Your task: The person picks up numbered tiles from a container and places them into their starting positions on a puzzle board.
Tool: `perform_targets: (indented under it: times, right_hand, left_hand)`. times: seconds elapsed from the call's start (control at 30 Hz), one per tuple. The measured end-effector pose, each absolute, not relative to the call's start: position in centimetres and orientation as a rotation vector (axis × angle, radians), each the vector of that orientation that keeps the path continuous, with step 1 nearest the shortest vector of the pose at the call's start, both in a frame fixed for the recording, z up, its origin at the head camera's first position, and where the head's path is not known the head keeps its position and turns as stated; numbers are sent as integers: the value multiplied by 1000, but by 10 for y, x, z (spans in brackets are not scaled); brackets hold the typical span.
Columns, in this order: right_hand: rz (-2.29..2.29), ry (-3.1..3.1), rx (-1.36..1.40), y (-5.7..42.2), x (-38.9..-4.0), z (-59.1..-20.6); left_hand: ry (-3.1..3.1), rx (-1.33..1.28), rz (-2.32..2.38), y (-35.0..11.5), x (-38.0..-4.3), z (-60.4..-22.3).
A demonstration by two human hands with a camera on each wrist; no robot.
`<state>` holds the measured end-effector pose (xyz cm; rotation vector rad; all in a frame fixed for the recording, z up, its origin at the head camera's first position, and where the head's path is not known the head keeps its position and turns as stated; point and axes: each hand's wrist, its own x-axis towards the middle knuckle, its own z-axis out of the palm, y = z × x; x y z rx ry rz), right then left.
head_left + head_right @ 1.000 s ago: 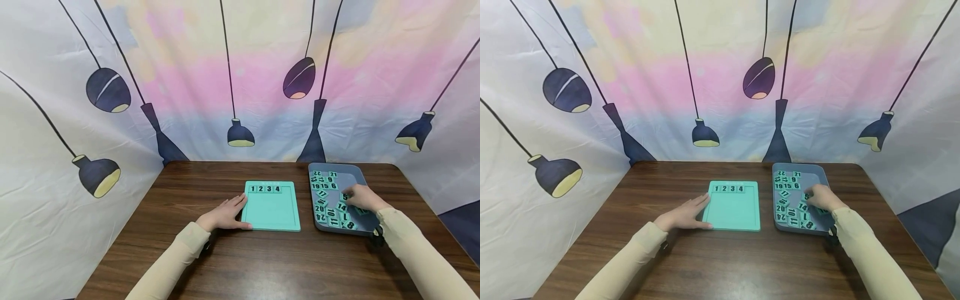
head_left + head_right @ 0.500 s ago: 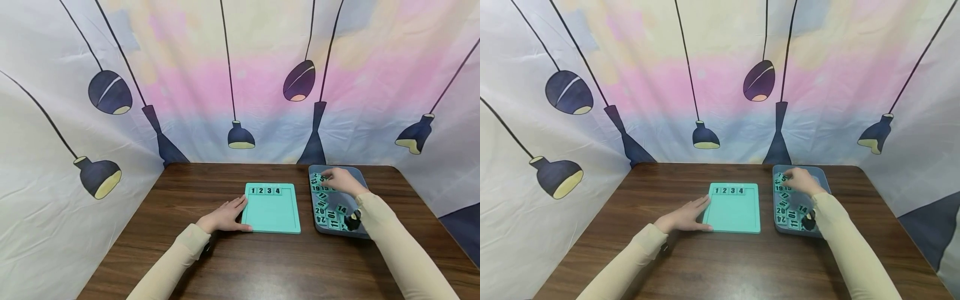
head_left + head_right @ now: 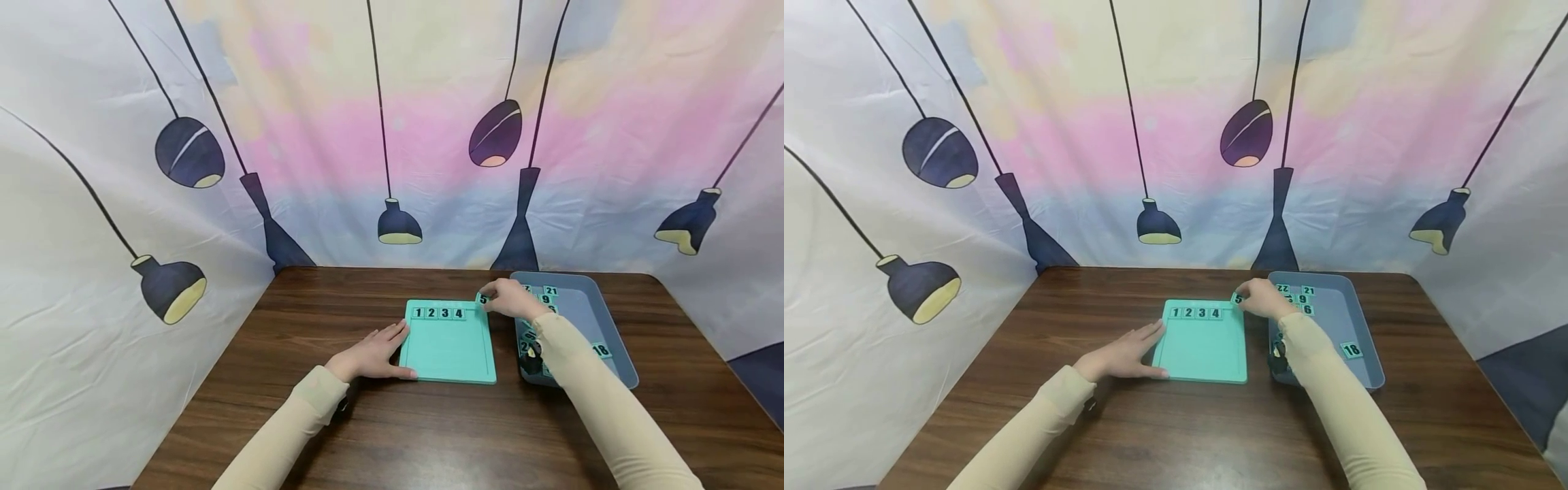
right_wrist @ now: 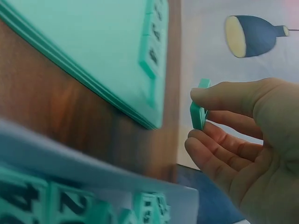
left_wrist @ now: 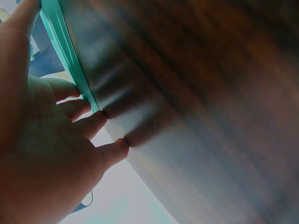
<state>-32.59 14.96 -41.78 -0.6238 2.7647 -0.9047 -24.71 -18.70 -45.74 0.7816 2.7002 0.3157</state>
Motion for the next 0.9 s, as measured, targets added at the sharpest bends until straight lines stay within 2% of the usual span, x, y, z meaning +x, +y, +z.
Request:
perform_targets:
  times: [0.4,0.9]
  right_hand:
    - [-890,2703,-647,133,-324,-441]
    - [-861,2756,-625,126,-318,-443]
  left_hand:
    - [2696,774,334,-188,-249,-461]
    - [2693,790,318,-186,-248,-456]
